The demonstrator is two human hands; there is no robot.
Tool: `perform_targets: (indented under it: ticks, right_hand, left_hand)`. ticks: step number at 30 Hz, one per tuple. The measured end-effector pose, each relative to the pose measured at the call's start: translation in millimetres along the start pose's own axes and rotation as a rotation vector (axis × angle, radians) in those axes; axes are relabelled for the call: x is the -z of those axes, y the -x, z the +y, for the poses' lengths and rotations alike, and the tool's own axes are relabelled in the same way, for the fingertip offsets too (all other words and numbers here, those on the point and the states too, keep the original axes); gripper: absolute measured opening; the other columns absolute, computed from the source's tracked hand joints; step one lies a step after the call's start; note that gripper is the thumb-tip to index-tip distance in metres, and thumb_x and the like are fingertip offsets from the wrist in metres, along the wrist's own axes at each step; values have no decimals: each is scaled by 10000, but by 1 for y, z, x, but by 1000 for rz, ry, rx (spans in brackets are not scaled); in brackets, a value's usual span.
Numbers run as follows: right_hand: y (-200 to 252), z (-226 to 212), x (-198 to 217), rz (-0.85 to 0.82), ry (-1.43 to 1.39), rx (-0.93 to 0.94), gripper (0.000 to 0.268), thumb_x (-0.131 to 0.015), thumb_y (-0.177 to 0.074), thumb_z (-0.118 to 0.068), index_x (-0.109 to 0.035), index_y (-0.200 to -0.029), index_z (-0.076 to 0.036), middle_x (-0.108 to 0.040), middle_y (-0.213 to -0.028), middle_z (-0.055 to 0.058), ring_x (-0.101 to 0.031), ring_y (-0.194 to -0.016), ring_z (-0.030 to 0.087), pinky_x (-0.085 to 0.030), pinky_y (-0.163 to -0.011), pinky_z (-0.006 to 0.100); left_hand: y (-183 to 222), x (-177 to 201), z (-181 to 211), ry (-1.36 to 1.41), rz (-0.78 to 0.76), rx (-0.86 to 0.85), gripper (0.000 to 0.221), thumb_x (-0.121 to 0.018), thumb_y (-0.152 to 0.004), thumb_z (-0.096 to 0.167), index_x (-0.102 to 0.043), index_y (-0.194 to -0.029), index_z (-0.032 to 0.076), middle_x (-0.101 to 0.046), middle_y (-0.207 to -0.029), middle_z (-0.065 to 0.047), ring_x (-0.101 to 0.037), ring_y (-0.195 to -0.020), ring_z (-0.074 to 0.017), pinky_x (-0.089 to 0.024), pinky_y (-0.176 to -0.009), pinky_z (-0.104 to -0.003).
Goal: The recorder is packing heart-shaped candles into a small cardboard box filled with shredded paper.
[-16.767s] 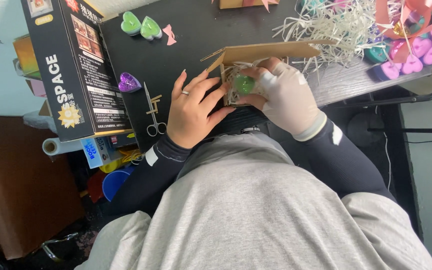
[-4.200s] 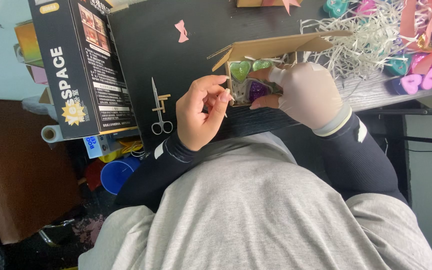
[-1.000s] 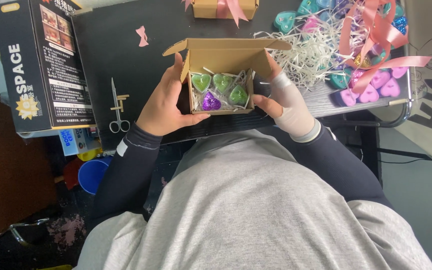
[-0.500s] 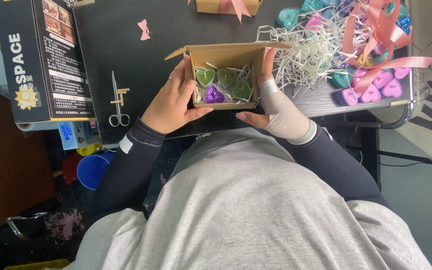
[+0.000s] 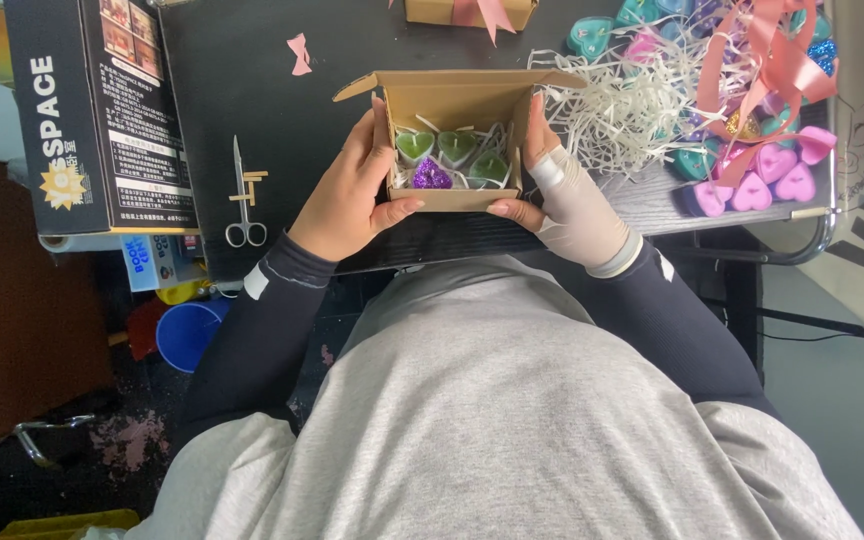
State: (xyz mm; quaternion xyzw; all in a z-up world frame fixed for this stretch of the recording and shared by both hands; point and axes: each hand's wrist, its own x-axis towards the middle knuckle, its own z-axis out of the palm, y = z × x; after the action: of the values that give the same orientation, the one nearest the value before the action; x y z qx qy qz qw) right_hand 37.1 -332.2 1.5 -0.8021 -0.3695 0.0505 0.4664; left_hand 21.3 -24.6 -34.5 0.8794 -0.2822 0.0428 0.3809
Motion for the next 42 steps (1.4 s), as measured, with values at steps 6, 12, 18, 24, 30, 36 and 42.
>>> perform_targets:
  ticks: [6, 12, 18, 24, 30, 36, 42]
  right_hand:
    - [1, 9, -6, 36, 39, 22, 1058, -813, -932, -185, -72, -1680, -83, -114, -1755, 219, -206, -1644, 384, -258, -1330, 414]
    - [-6, 12, -4, 37, -25, -5, 1125, -847, -911, -223, -35, -1681, -100, -205, -1715, 209, -272, -1604, 351, -261, -1329, 407]
    - [-14, 19, -12, -14, 12, 31, 1229, -838, -910, -266, 130, -1650, -105, -180, -1634, 230, -273, -1528, 364, -253, -1301, 432]
    - [-16, 29, -25, -2, -300, 86, 1198, -832, -950, -152, 116, -1672, -276, -109, -1688, 196, -207, -1577, 311, -265, -1331, 434]
    - [-14, 23, -27, 25, -159, 32, 1091, -878, -950, -237, -50, -1658, -295, -194, -1695, 191, -410, -1474, 270, -444, -1220, 419]
    - [-23, 11, -16, 99, 259, 126, 1037, -940, -712, -464, -328, -1486, -144, -486, -1478, 201, -401, -1502, 429, -379, -1239, 549]
    - [-26, 17, -1, 16, 283, 210, 1079, -954, -662, -500, -363, -1445, -50, -517, -1426, 187, -461, -1441, 435, -360, -1203, 595]
  left_hand:
    - [-4, 4, 2, 45, 45, -6, 1005, -585, -1007, 619, -100, -1661, 30, -326, -1646, -279, -490, -1496, -407, -517, -1191, -440]
    - [-5, 5, 5, 124, 83, -18, 1062, -630, -1017, 622, -37, -1679, 40, -368, -1625, -249, -469, -1488, -383, -481, -1218, -444]
    - [-1, 5, 3, 199, 49, 1, 1097, -742, -968, 545, -56, -1646, 22, -344, -1578, -260, -437, -1494, -377, -458, -1227, -448]
    - [-4, 9, 6, 218, 29, -13, 1041, -812, -935, 455, -129, -1585, 13, -338, -1580, -252, -419, -1507, -415, -444, -1243, -472]
    - [-4, 1, -3, 218, 94, -118, 908, -876, -912, 381, -245, -1527, 161, -397, -1549, -159, -421, -1513, -396, -433, -1267, -485]
    - [-7, 12, 6, 176, 96, -103, 992, -975, -755, 369, -311, -1471, 195, -451, -1553, -144, -368, -1547, -427, -413, -1268, -522]
    - [-3, 17, 10, 146, -36, -86, 1065, -977, -685, 344, -285, -1479, 192, -427, -1546, -168, -481, -1413, -391, -445, -1165, -521]
